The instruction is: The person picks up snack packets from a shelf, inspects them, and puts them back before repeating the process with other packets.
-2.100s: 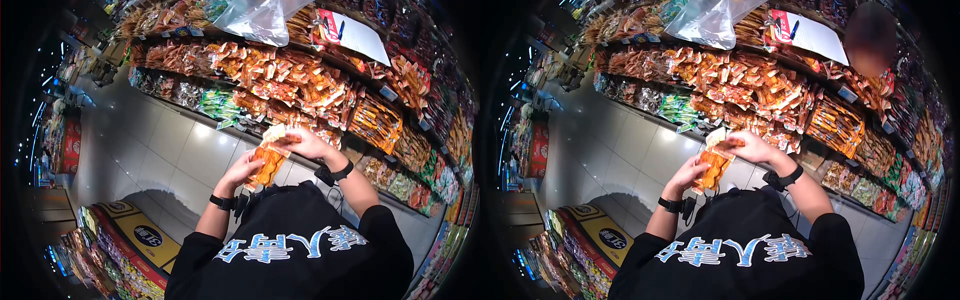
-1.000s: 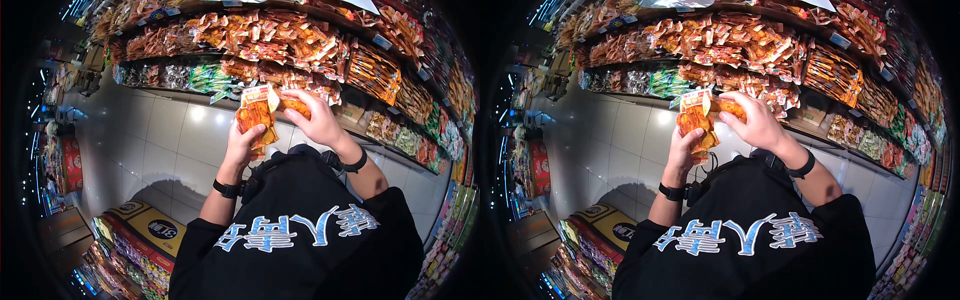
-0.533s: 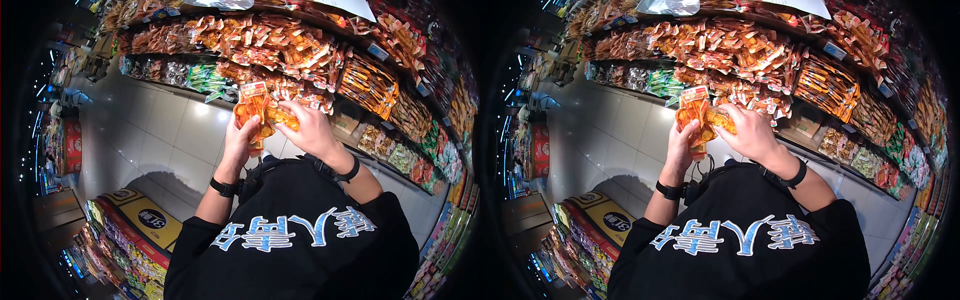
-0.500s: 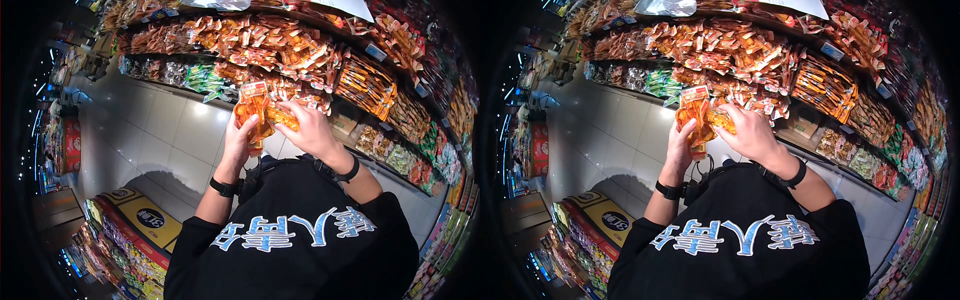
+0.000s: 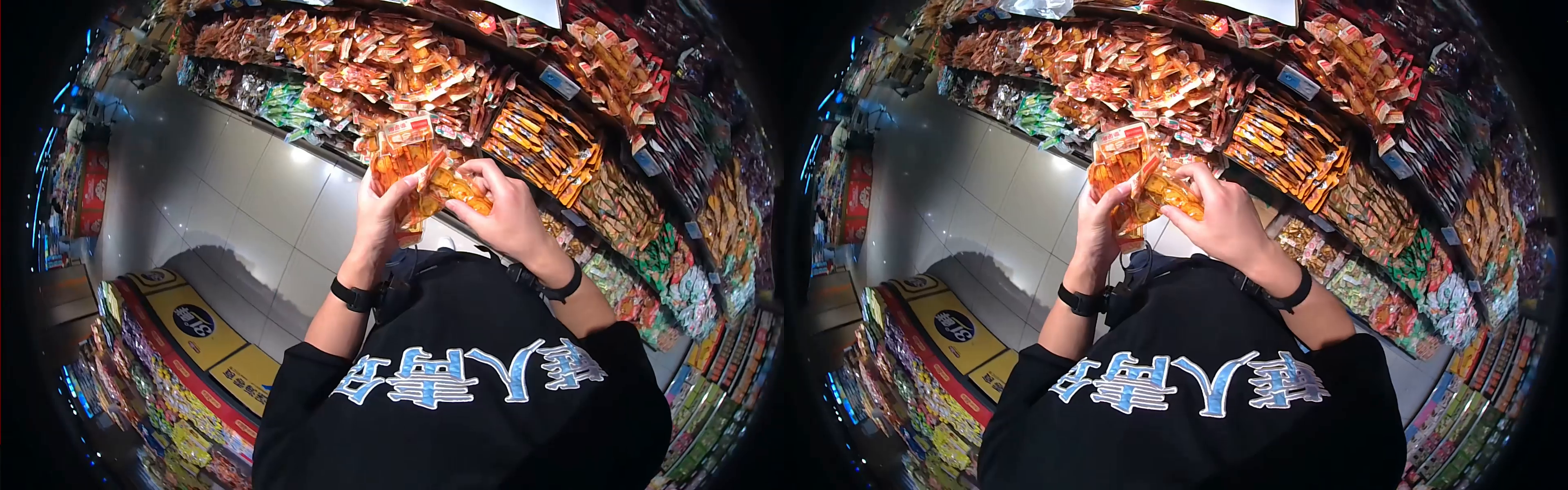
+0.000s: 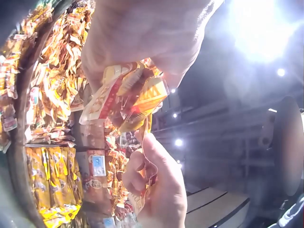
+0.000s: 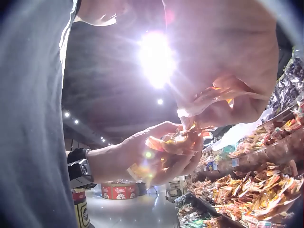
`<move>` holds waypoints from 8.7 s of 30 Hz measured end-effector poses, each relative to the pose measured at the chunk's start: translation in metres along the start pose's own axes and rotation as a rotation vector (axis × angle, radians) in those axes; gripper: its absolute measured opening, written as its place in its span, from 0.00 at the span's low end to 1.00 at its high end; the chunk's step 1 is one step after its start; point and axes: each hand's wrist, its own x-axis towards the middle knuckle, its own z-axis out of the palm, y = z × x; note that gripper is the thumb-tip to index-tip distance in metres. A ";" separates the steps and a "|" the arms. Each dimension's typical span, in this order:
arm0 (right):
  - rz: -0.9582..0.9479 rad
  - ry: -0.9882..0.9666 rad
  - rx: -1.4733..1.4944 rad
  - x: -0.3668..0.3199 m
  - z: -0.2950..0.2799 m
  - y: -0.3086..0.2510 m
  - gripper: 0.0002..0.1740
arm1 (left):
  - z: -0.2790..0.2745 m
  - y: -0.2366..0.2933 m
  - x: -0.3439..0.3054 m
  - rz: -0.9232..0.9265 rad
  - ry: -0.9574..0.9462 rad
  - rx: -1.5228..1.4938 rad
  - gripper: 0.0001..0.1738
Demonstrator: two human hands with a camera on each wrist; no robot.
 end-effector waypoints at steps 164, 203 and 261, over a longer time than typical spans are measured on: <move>0.323 -0.768 -0.621 -0.109 0.227 0.486 0.32 | -0.019 -0.260 -0.226 -0.729 0.800 -0.098 0.20; 0.121 -0.213 0.106 0.130 0.165 0.120 0.16 | -0.215 -0.018 -0.072 -0.199 0.390 0.036 0.19; 0.456 -0.086 -0.916 0.718 0.424 0.017 0.31 | -0.537 0.404 0.458 -0.578 -0.242 0.453 0.17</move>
